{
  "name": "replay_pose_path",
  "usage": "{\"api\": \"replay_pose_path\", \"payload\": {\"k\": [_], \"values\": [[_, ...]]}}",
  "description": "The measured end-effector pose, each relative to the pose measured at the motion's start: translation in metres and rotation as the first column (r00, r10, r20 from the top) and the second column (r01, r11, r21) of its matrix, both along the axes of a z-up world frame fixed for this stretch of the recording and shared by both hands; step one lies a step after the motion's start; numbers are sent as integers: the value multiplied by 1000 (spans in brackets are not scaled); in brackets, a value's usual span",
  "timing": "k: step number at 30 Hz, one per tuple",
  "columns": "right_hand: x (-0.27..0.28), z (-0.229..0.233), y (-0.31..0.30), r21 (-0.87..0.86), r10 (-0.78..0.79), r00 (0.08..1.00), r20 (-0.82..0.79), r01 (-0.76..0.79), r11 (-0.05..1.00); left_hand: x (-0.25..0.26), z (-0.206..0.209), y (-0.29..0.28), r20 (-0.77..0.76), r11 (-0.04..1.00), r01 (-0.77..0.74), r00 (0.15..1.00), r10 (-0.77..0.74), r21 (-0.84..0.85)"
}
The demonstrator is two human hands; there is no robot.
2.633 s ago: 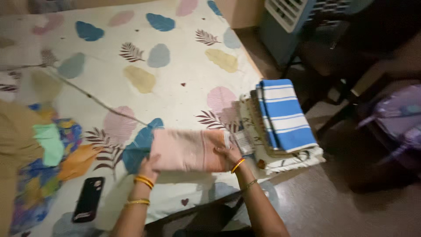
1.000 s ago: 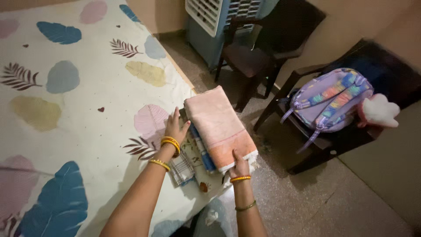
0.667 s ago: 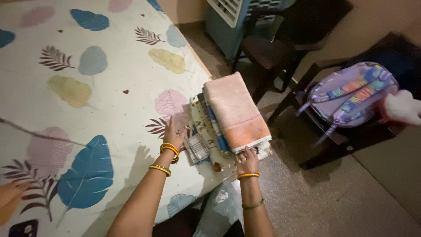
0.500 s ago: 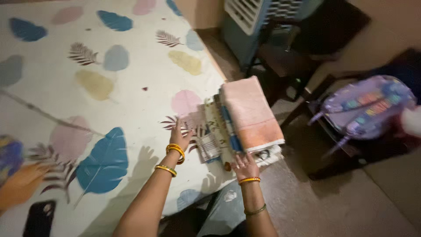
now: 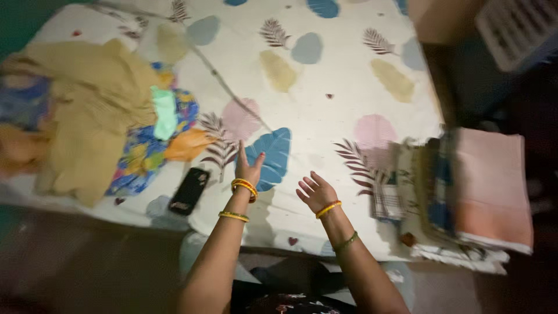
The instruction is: The person folds a blue and white striped towel, a peach towel, and a small green cloth on a bed. They smooth each item and stack them neatly on the right side of the bed.
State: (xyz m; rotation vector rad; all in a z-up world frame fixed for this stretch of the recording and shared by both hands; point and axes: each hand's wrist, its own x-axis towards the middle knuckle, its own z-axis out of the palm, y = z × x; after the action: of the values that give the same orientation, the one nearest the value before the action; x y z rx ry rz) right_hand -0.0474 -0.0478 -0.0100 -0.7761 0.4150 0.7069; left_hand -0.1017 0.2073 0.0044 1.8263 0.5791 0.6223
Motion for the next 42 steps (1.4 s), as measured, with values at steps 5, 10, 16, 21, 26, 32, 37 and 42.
{"api": "replay_pose_path", "payload": {"k": [5,10,16,21,26,32,37,42], "values": [[2,-30,123,-167,239,971,-12,-238,957,-54,-50,86,137,982,-155,976,169,-104],[0,-73,210,-229,446,893,55,-424,876,-83,-75,125,-42,879,-288,955,294,-379],[14,-113,273,-356,558,795,239,-462,812,-63,-100,167,25,897,-313,941,337,-312],[29,-135,311,-575,697,560,447,-417,704,-28,-130,207,-120,957,-281,950,287,64],[54,-147,332,-978,976,-74,203,32,206,-1,-149,282,-190,896,-275,915,355,349],[53,-164,306,-752,820,109,562,-346,561,22,-160,371,-138,897,-355,906,399,263],[51,-174,305,-865,861,-80,502,-59,499,52,-161,391,19,907,-390,917,397,-158],[50,-175,312,-836,828,-182,531,46,546,56,-153,391,-123,923,-384,916,382,6]]}}
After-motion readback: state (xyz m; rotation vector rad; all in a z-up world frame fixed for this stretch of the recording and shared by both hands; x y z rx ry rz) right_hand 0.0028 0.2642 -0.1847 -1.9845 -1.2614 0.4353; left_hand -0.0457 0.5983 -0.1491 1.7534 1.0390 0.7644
